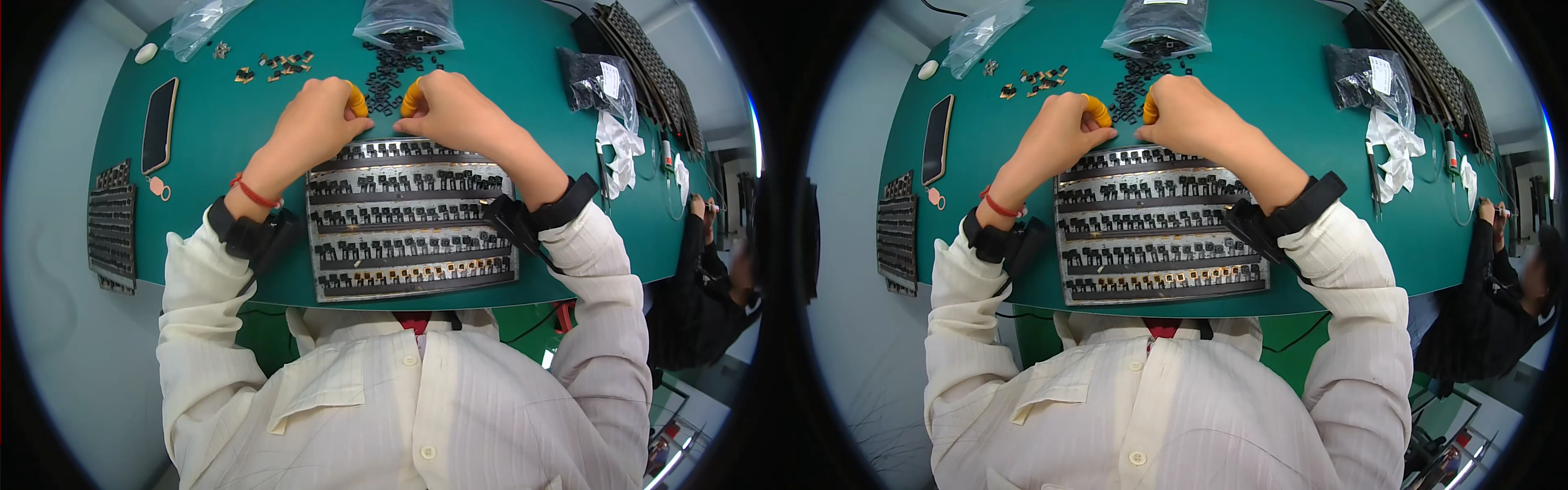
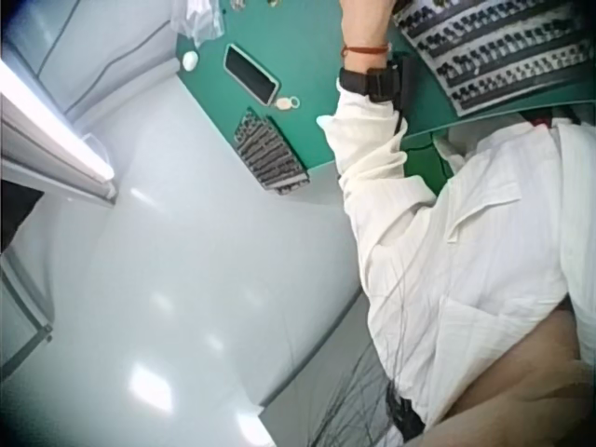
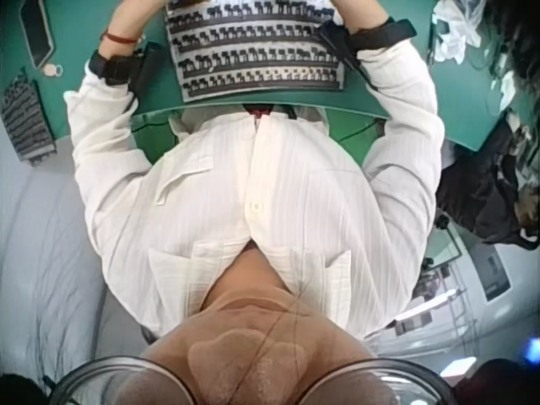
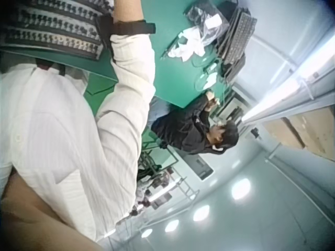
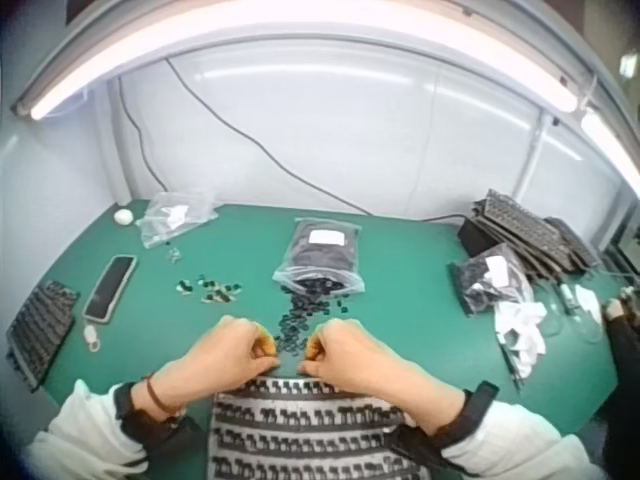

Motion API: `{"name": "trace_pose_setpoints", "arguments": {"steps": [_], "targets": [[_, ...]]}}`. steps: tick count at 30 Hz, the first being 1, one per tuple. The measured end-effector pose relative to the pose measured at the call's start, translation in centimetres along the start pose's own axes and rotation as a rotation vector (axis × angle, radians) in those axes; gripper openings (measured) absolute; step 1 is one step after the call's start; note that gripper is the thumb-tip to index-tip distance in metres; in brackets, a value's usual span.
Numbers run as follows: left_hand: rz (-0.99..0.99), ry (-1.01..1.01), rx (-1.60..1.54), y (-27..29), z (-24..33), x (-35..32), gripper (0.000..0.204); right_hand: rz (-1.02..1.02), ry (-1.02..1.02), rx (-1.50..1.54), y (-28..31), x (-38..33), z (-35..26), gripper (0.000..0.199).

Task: The person is assembling a keyboard by inserting small black keycaps into a metal keyboard frame. They use yellow finger cots on their index fingers to pick up the keycaps from a pile on the green table and place them into the corresponding slots on the frame. The person works methodically across the rows of the keyboard.

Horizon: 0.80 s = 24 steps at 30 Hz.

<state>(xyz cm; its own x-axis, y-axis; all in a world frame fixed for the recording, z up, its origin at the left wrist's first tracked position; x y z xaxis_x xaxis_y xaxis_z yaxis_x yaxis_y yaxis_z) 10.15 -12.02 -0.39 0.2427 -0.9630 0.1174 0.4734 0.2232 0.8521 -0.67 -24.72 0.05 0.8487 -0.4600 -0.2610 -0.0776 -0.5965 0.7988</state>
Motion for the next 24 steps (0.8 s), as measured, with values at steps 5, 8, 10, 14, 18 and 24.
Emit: {"name": "trace_pose_setpoints", "arguments": {"steps": [5,8,10,14,18,24], "targets": [[0.03,-0.032,0.112,0.5,0.0,-1.3,0.022,0.167,0.061,-0.02,-1.1,1.3,-0.6,0.028],[0.056,0.014,0.251,1.3,0.1,-1.7,0.023,0.115,0.057,-0.037,-1.0,1.2,-0.7,0.024],[0.083,0.02,0.245,1.5,-0.3,-2.1,0.023,0.079,0.058,-0.055,-0.6,0.6,-0.9,0.021],[0.119,-0.014,0.052,1.4,-1.0,-2.5,0.022,0.118,0.107,-0.04,0.0,0.1,-0.6,0.015],[0.129,-0.063,-0.069,1.4,-0.2,-2.0,0.023,0.176,0.121,-0.02,1.1,-0.1,0.2,0.014],[0.029,-0.014,0.003,1.0,0.1,-1.1,0.027,0.089,-0.023,-0.012,2.1,-1.0,1.0,0.021]]}}
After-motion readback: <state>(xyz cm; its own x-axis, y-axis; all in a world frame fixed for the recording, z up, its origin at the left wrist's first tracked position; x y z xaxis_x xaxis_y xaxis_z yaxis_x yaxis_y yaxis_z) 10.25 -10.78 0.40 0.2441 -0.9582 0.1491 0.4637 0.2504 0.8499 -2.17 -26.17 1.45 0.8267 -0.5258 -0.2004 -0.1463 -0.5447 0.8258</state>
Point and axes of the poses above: each hand's wrist, its own x-axis towards the middle knuckle, its own y-axis out of the back of the hand, z = x × y, the point moved 5 cm from there along x, towards the middle knuckle, and after that the axes turned 15 degrees about -y, right-handed, at the moved point
